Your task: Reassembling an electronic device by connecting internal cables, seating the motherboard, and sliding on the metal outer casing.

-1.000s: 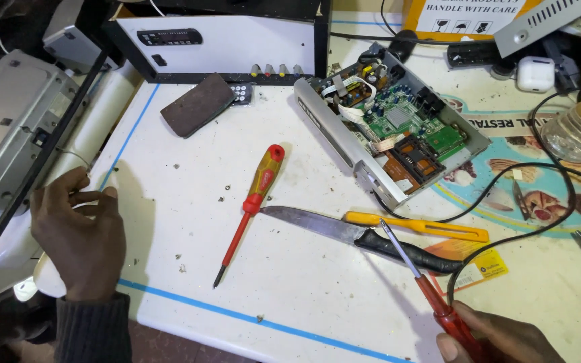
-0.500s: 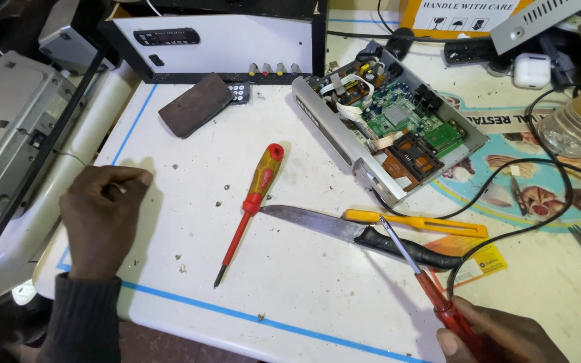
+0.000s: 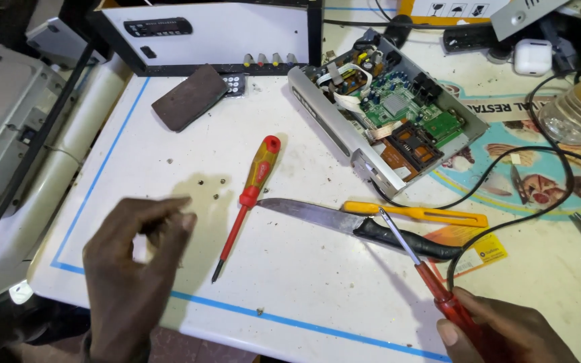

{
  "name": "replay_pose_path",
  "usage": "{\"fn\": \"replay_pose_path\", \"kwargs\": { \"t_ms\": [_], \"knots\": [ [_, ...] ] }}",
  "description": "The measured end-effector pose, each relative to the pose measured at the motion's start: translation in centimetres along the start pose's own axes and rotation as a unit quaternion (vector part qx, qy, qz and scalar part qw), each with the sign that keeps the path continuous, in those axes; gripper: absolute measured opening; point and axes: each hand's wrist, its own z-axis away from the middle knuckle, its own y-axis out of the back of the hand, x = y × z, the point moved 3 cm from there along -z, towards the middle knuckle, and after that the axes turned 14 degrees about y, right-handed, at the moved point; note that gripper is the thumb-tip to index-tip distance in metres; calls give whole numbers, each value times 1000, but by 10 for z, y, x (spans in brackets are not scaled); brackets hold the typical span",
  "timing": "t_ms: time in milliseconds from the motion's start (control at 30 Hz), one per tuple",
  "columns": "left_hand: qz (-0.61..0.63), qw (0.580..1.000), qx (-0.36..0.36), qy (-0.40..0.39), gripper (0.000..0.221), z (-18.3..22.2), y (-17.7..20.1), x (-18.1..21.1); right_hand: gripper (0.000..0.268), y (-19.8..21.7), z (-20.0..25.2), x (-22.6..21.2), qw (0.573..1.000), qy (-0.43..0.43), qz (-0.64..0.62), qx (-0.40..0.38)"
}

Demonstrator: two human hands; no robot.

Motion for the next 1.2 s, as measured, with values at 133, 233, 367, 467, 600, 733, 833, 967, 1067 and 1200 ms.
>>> {"fn": "replay_pose_path", "kwargs": {
  "t_ms": [133, 233, 367, 467, 600, 733, 833, 967, 1067, 1200],
  "knots": [
    [44, 968, -169, -180, 27, 44, -16, 3, 50, -1, 10, -12, 993, 74, -29, 83],
    [-8, 955, -206, -213, 23, 58, -25, -6, 53, 4, 5, -17, 1000, -4, 15, 27],
    [67, 963, -195, -175, 6, 60, -31, -12, 56, -2, 2, 10, 999, 21, -33, 3],
    [37, 971, -180, -151, 9, 57, -35, -14, 56, 2, 7, -5, 997, 77, -4, 14],
    [-40, 979, -76, -184, 11, 52, -29, -5, 52, 10, 15, -28, 999, -13, 4, 43],
    [-59, 979, 46, -187, 8, 17, -6, 21, 51, 9, 20, -26, 999, -15, 5, 42],
    [-77, 990, 17, -121, 23, -12, -13, -1, 50, 8, 19, -27, 999, -10, 4, 45],
    [-85, 990, 1, -110, 24, -28, -28, -9, 49, 8, 20, -24, 999, -17, 8, 50],
    [-110, 987, -17, -112, 24, -29, -29, -8, 48, 6, 19, -25, 999, -15, 9, 49],
    [-121, 989, 15, -83, 32, -12, -4, -7, 52, 3, 15, -13, 1000, -13, 13, 17]
  ]
}}
